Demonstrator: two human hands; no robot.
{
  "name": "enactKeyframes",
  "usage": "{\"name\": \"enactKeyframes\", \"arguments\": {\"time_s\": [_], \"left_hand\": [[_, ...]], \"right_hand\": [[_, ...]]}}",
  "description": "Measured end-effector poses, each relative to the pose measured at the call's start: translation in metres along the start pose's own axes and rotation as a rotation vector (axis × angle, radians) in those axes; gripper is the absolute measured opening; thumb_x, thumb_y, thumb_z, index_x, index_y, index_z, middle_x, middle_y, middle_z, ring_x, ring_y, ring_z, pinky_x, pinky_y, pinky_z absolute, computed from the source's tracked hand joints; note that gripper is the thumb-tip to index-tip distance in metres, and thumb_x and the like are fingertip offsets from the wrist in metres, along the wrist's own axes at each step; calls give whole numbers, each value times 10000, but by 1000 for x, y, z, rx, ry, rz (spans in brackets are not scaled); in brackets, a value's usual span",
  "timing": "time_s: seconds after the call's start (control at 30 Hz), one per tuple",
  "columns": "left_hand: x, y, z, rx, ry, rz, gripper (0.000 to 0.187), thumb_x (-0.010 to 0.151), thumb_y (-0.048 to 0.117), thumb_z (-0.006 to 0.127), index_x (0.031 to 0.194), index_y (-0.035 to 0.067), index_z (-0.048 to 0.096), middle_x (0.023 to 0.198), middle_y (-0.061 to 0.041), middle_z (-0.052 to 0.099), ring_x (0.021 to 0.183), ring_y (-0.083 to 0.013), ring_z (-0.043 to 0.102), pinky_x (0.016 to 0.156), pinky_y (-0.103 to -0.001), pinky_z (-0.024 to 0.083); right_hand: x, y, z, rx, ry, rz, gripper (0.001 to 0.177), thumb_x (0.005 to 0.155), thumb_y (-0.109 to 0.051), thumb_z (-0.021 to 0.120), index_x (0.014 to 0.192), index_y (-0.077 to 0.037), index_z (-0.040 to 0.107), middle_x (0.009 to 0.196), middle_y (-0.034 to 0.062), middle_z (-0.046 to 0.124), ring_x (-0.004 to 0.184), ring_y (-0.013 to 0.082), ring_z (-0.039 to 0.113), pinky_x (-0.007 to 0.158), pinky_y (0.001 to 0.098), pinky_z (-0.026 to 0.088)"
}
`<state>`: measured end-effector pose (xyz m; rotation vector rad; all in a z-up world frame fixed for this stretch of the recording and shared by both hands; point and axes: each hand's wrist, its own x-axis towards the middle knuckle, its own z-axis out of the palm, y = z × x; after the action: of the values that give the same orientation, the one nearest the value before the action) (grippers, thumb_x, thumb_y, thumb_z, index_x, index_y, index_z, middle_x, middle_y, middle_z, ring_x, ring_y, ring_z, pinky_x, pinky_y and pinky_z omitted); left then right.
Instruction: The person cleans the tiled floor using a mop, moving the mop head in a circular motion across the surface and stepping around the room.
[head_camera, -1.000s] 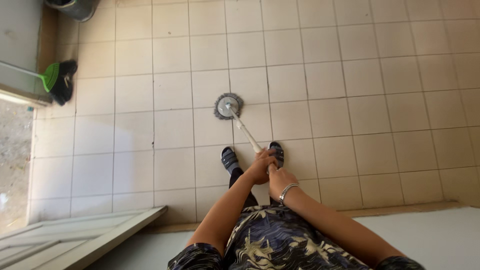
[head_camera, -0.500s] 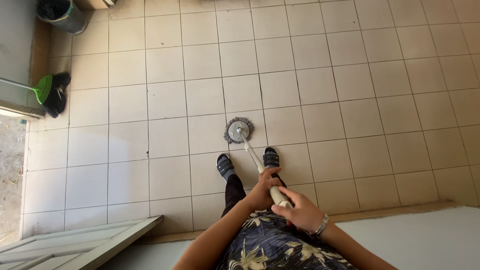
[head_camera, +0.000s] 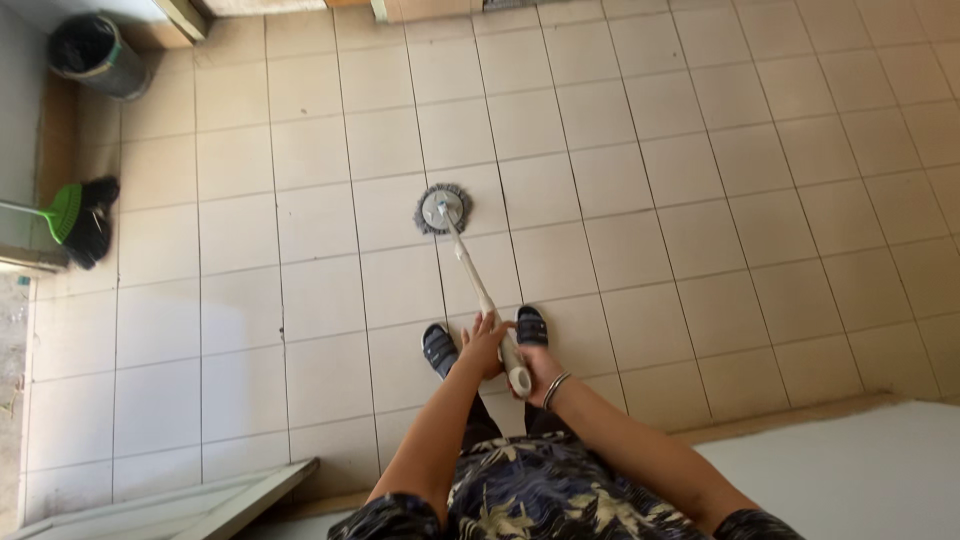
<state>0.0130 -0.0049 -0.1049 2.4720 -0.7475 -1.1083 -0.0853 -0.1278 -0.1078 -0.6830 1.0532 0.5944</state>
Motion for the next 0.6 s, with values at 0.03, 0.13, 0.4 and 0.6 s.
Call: {"name": "enactKeyframes", "arguments": {"time_s": [0.03,0.13,0.4,0.6], "left_hand": [[-9,0,-7,-62,12,-10,824,792,86,794,1478,371,437,1696,-133,113,1577,-343,55,1232,-589,105],[-36,4,-20,-198,78,185,716,786,138,815,1411,351,537,1634,-170,256,1476,-351,337,1230,-525,203],[-89,44,5,-228,146,376,496,827,74,740,1279,273,691,1329,-162,621,1132,-371,678,987,-433,548],[-32,21,11,-25,57,213,713,829,61,739,1452,308,496,1580,-132,345,1351,-340,470,1063,-423,474]], "right_hand": [[5,1,3,-13,37,44,352,947,-461,549,995,-112,554,661,83,556,564,212,559,439,345,441],[-23,12,-1,162,-7,44,423,955,-495,587,988,-74,565,626,52,553,521,170,527,419,303,416],[-143,10,-17,125,-107,146,207,989,-231,621,954,-42,542,752,59,570,610,138,570,445,240,451],[-45,24,-25,24,-82,-40,178,961,-249,640,944,-83,577,681,40,567,512,125,517,397,257,433]]}}
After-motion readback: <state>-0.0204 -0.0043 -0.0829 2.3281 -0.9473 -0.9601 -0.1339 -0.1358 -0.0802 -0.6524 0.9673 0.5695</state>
